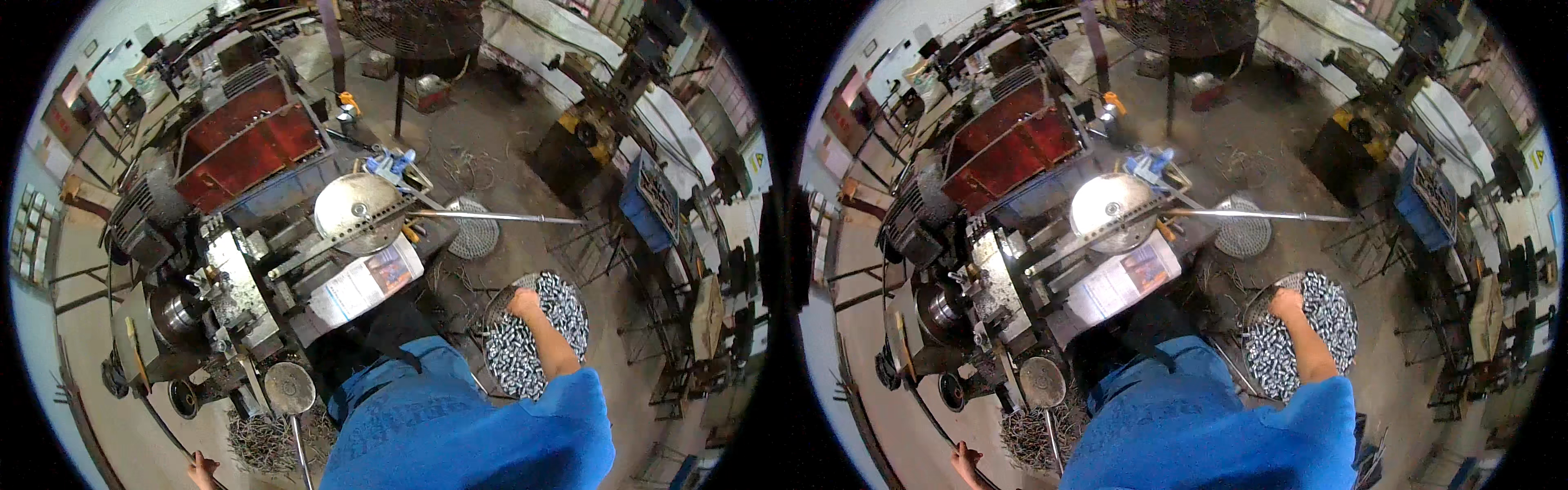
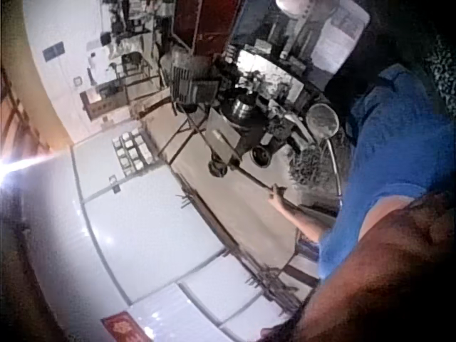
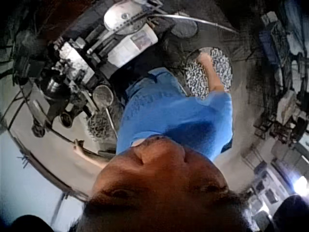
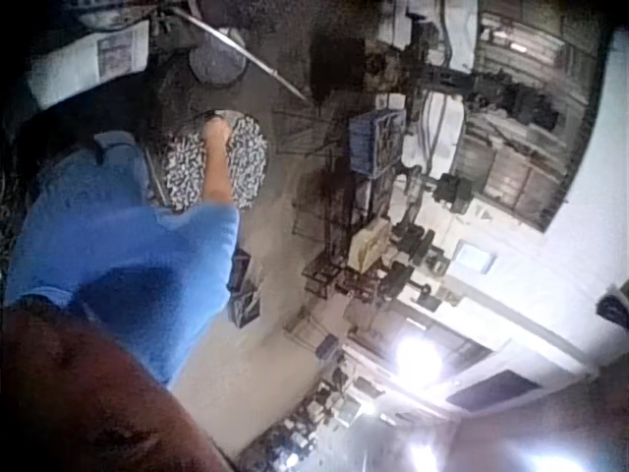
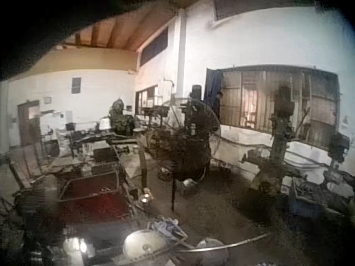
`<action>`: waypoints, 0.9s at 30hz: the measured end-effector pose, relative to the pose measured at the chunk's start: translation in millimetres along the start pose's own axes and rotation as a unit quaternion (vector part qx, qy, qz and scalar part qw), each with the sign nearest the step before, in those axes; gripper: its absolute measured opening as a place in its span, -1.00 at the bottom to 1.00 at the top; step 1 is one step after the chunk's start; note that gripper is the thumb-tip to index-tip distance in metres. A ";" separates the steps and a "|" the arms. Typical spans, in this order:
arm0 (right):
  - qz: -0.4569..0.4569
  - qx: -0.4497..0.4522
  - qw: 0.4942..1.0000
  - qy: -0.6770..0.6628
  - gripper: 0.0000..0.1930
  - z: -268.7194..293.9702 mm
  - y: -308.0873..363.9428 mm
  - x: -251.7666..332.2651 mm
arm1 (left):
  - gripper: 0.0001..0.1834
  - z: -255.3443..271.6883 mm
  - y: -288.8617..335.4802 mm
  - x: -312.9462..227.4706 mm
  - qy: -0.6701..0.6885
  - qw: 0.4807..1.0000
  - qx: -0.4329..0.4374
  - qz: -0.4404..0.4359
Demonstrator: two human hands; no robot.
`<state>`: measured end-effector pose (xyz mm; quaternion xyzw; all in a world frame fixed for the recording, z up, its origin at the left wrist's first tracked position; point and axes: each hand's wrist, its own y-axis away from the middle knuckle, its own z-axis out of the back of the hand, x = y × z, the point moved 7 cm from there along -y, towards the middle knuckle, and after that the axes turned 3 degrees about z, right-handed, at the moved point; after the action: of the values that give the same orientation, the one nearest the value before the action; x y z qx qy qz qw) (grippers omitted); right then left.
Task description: The person places metal pieces into a lathe, operates the machine using various levers, and removes the finished parts, placing them into a basket.
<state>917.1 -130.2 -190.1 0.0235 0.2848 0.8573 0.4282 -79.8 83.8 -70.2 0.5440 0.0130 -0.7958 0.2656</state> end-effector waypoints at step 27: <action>0.009 -0.032 0.994 -0.106 -0.55 29.8 2.1 3.5 | -0.72 -3.2 44.3 -29.9 -0.028 0.996 -0.059 -0.065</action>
<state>921.8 -114.7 -164.8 0.1026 0.2098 0.8627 0.4486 -49.7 59.0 -33.6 0.5025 0.0881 -0.8244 0.2452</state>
